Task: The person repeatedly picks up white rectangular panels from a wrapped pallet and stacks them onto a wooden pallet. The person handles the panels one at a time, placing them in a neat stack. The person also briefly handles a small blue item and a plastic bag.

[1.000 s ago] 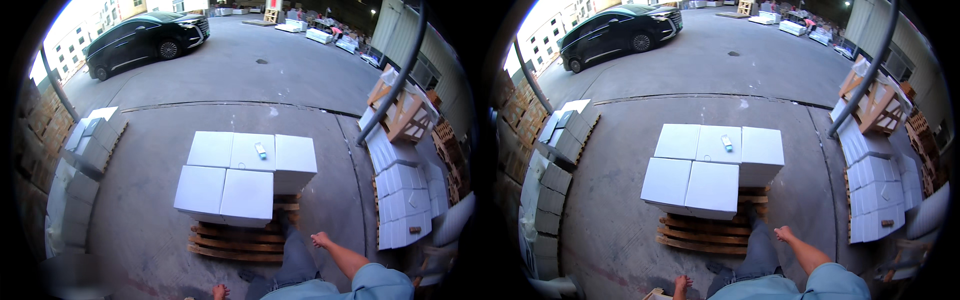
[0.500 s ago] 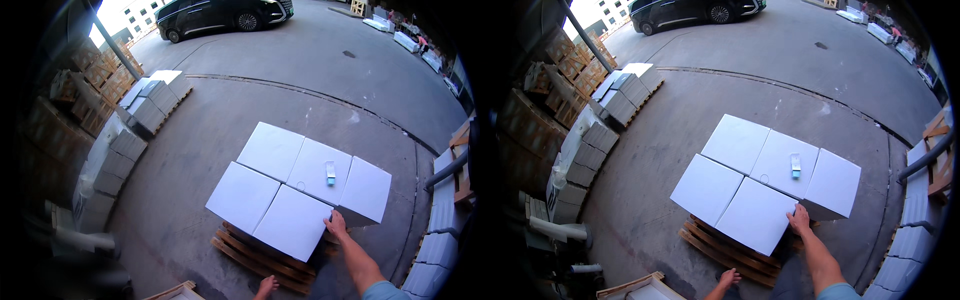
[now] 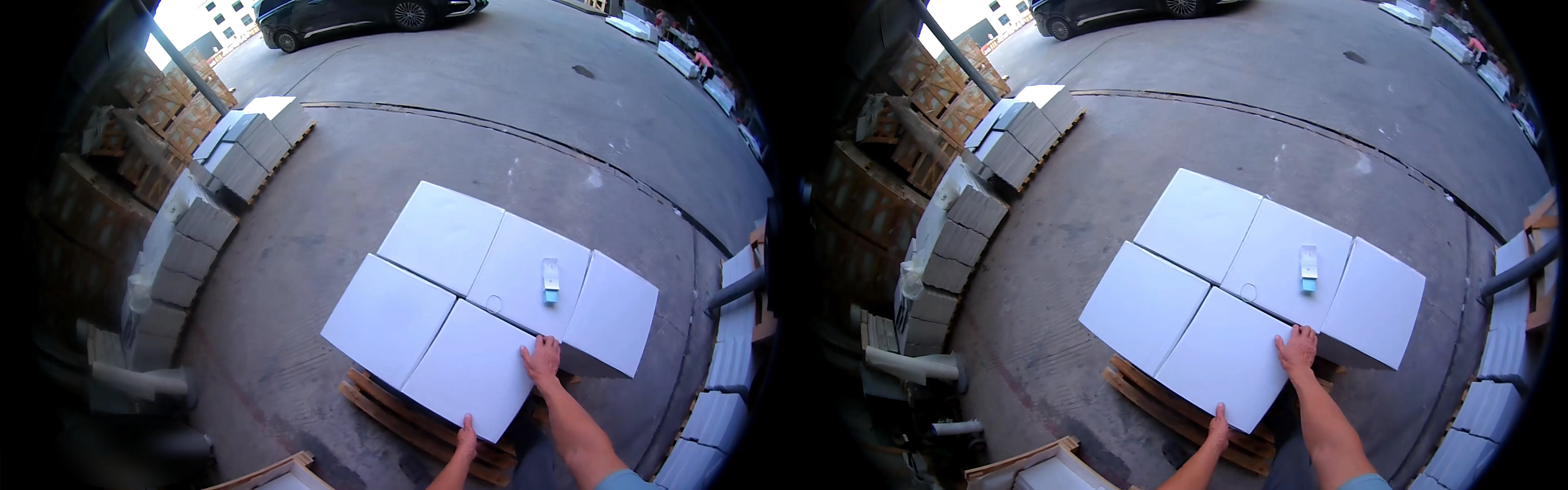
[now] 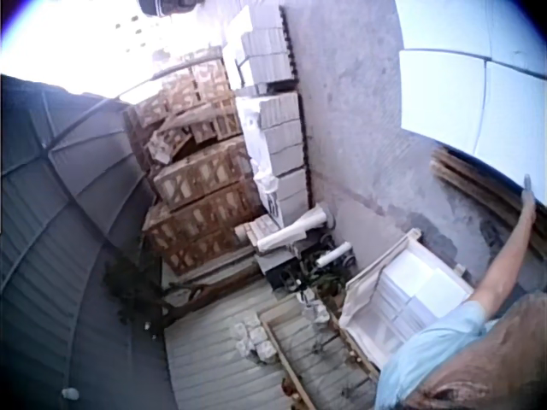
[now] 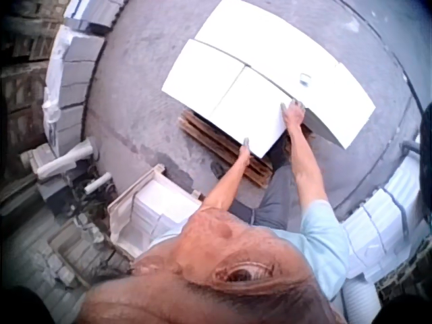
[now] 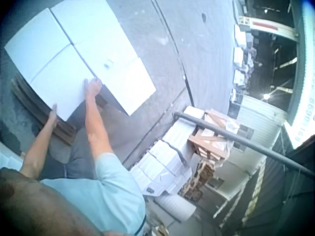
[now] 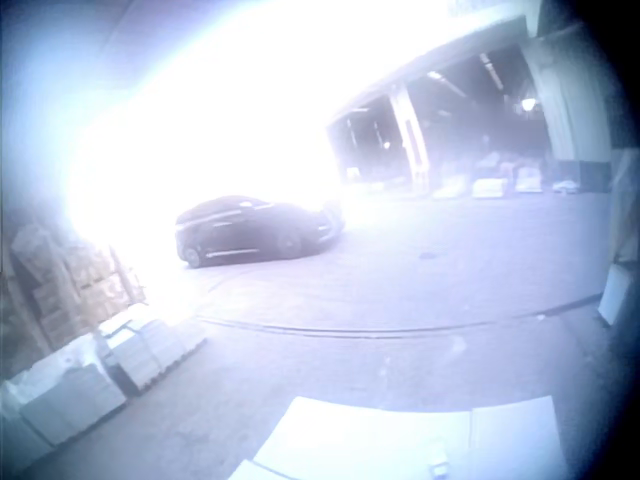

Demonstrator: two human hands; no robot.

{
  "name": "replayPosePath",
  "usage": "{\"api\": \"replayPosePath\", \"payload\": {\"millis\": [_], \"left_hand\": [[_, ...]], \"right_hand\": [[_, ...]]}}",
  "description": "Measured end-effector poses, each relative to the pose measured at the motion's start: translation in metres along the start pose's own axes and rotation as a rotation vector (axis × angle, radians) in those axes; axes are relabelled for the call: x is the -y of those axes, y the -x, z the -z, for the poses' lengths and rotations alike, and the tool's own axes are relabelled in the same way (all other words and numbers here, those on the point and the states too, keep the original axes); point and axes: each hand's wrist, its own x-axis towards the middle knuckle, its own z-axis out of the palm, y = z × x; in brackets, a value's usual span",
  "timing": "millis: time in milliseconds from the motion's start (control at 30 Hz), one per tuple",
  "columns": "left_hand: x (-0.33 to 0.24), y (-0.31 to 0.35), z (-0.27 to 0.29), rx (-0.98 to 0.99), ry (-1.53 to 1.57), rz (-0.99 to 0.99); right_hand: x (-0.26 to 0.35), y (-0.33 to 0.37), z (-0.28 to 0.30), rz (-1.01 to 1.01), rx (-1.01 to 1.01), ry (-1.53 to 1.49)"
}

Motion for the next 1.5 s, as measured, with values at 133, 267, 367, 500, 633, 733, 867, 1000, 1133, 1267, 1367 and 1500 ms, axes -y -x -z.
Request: {"api": "replayPosePath", "payload": {"millis": [133,267,367,500,633,733,867,1000,1133,1267,1367,1500], "left_hand": [[0.026,-0.023,0.008,-0.095,-0.038,-0.129],[0.024,-0.003,0.014,-0.084,0.03,-0.226],[0.039,0.001,0.037,0.003,0.177,-0.274],[0.039,0.001,0.074,-0.004,0.168,-0.339],[0.026,-0.002,0.1,0.033,-0.042,-0.395],[0.031,-0.012,0.104,-0.075,-0.207,-0.425],[0.025,-0.005,0.105,-0.122,-0.27,-0.434],[-0.001,0.045,0.111,-0.157,-0.452,-0.386],[-0.011,0.103,0.149,-0.139,-0.581,-0.226],[0.012,0.152,0.205,-0.136,-0.64,-0.119],[0.056,0.178,0.254,-0.085,-0.476,-0.071],[0.149,0.195,0.321,-0.078,-0.089,0.032]], "right_hand": [[0.003,0.0,-0.007,-0.045,-0.031,0.035],[-0.013,0.024,-0.003,-0.081,-0.014,0.053],[-0.029,0.076,0.001,-0.147,-0.037,0.025],[-0.054,0.153,0.003,-0.338,0.116,-0.062],[-0.073,0.157,0.004,-0.436,0.443,-0.251],[-0.066,0.126,0.001,-0.394,0.673,-0.775],[-0.068,0.119,-0.015,-0.461,0.778,-0.772],[-0.065,0.143,0.012,-0.387,0.774,-0.647],[-0.023,0.193,0.058,-0.376,0.756,-0.482],[0.015,0.259,0.099,-0.338,0.85,-0.489],[0.037,0.301,0.11,-0.278,0.894,-0.333],[0.103,0.338,0.115,-0.204,1.068,0.044]]}}
